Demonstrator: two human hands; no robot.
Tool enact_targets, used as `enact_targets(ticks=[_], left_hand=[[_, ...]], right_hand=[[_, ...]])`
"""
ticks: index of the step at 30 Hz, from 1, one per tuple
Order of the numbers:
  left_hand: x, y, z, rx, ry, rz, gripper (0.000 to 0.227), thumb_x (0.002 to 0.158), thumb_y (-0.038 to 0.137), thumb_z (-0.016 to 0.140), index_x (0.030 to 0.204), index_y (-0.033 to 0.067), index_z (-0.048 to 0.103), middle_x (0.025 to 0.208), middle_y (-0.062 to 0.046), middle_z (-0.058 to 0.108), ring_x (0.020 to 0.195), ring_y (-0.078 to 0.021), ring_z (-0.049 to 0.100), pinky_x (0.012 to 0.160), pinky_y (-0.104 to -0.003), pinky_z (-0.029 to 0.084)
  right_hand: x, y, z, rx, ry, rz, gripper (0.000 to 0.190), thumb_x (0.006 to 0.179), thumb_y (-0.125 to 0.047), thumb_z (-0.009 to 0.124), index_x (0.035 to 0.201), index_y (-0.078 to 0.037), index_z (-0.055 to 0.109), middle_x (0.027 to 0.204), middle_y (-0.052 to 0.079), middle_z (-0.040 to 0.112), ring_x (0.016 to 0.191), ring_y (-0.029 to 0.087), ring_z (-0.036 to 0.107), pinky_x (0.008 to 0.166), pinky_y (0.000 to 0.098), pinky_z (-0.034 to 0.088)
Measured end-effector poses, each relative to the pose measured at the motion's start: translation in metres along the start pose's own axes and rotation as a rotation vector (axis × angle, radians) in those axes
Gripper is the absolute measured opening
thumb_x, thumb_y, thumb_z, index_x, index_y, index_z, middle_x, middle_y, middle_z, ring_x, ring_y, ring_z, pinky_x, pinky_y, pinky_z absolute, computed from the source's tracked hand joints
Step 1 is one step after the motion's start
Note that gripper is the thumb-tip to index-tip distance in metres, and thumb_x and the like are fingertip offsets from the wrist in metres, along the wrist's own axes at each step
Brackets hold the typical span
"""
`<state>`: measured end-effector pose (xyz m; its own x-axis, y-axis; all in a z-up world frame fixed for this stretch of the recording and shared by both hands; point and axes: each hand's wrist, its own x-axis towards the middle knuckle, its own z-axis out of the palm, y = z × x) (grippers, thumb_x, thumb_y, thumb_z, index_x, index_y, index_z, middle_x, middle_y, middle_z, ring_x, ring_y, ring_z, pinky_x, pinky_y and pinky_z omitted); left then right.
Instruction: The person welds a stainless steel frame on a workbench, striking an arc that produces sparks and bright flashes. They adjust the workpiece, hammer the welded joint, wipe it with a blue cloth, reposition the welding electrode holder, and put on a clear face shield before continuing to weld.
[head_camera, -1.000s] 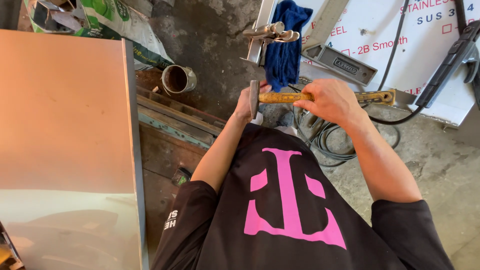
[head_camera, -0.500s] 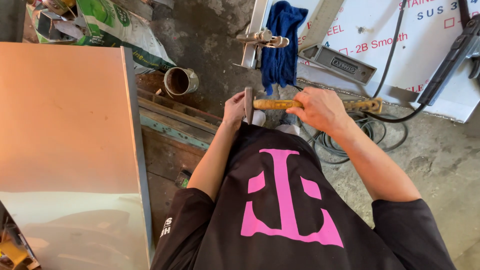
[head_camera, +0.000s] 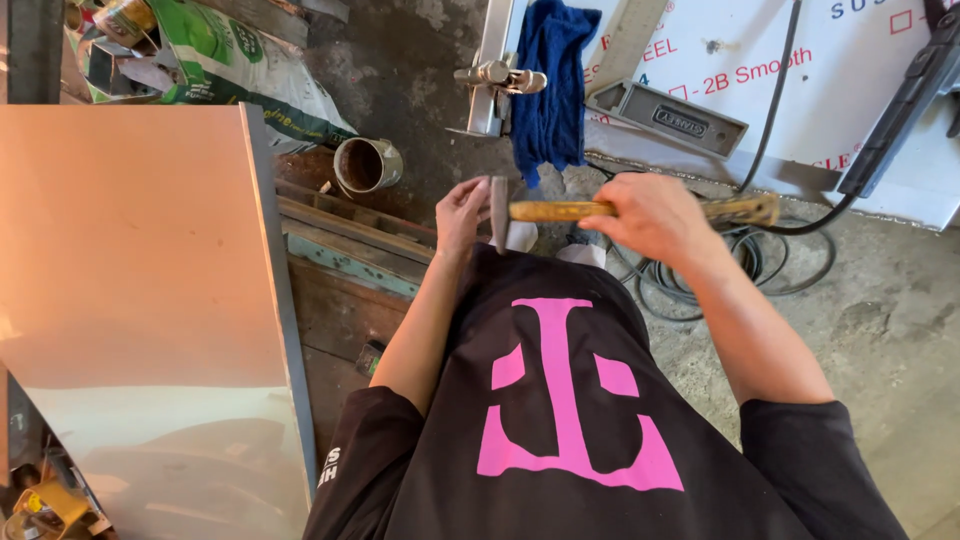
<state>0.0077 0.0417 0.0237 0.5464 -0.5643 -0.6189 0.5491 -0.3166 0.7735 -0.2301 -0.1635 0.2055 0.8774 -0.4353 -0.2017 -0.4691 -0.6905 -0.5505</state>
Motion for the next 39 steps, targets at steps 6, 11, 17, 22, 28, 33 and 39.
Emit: enact_targets(ticks=[6, 11, 17, 22, 28, 33, 39], left_hand=[[-0.009, 0.043, 0.052, 0.221, -0.058, 0.373, 0.042, 0.094, 0.024, 0.077, 0.126, -0.0011, 0.069, 0.115, -0.005, 0.074, 0.105, -0.0089, 0.066, 0.093, -0.024, 0.052], [0.002, 0.028, 0.066, 0.15, -0.13, 0.233, 0.036, 0.098, 0.028, 0.076, 0.116, -0.0038, 0.075, 0.098, -0.001, 0.073, 0.086, -0.0079, 0.059, 0.076, -0.024, 0.047], [-0.005, 0.037, 0.08, 0.286, -0.16, 0.191, 0.031, 0.097, 0.028, 0.073, 0.107, -0.0011, 0.075, 0.09, 0.0, 0.073, 0.079, -0.0062, 0.062, 0.072, -0.023, 0.052], [0.014, 0.024, 0.055, 0.153, 0.013, 0.228, 0.03, 0.096, 0.026, 0.075, 0.104, -0.0025, 0.074, 0.086, 0.0, 0.068, 0.074, -0.0067, 0.059, 0.066, -0.023, 0.049], [0.014, 0.035, 0.05, 0.221, 0.033, 0.391, 0.03, 0.094, 0.024, 0.078, 0.105, -0.0041, 0.075, 0.088, 0.001, 0.071, 0.078, -0.0052, 0.059, 0.071, -0.021, 0.048], [0.01, 0.041, 0.058, 0.268, 0.025, 0.321, 0.029, 0.095, 0.025, 0.076, 0.107, -0.0019, 0.074, 0.088, 0.002, 0.072, 0.08, -0.0039, 0.06, 0.073, -0.021, 0.048], [0.024, 0.036, 0.05, 0.318, -0.105, 0.275, 0.027, 0.092, 0.022, 0.077, 0.101, -0.0039, 0.074, 0.086, 0.001, 0.073, 0.078, -0.0052, 0.061, 0.072, -0.022, 0.049]], right_hand=[[-0.039, 0.016, -0.055, 0.161, 0.117, 0.252, 0.038, 0.085, -0.043, 0.083, 0.1, -0.009, 0.077, 0.084, 0.011, 0.07, 0.076, 0.029, 0.067, 0.069, 0.0434, 0.051], [-0.022, 0.083, -0.023, 0.201, 0.712, 0.356, 0.026, 0.096, -0.011, 0.084, 0.109, 0.006, 0.07, 0.095, 0.018, 0.069, 0.083, 0.032, 0.067, 0.076, 0.0433, 0.052], [0.01, 0.171, 0.016, 0.022, 0.912, 0.409, 0.025, 0.094, -0.004, 0.076, 0.116, 0.002, 0.065, 0.114, 0.018, 0.065, 0.105, 0.04, 0.059, 0.089, 0.0507, 0.046], [0.024, 0.191, 0.029, -0.03, 0.88, 0.536, 0.028, 0.096, -0.007, 0.076, 0.118, 0.0, 0.061, 0.115, 0.019, 0.059, 0.108, 0.043, 0.057, 0.089, 0.0525, 0.044], [0.028, 0.176, 0.026, -0.12, 0.827, 0.578, 0.026, 0.093, -0.007, 0.074, 0.111, 0.002, 0.058, 0.127, 0.025, 0.049, 0.112, 0.043, 0.054, 0.09, 0.053, 0.043], [0.038, 0.103, -0.009, -0.241, 0.882, 0.655, 0.047, 0.082, -0.019, 0.087, 0.115, -0.001, 0.059, 0.118, 0.022, 0.049, 0.11, 0.039, 0.05, 0.079, 0.0531, 0.04], [0.093, 0.021, 0.024, -0.222, 0.699, -0.123, 0.048, 0.093, -0.012, 0.075, 0.138, -0.017, 0.059, 0.141, 0.009, 0.055, 0.137, 0.033, 0.047, 0.114, 0.0499, 0.036]])
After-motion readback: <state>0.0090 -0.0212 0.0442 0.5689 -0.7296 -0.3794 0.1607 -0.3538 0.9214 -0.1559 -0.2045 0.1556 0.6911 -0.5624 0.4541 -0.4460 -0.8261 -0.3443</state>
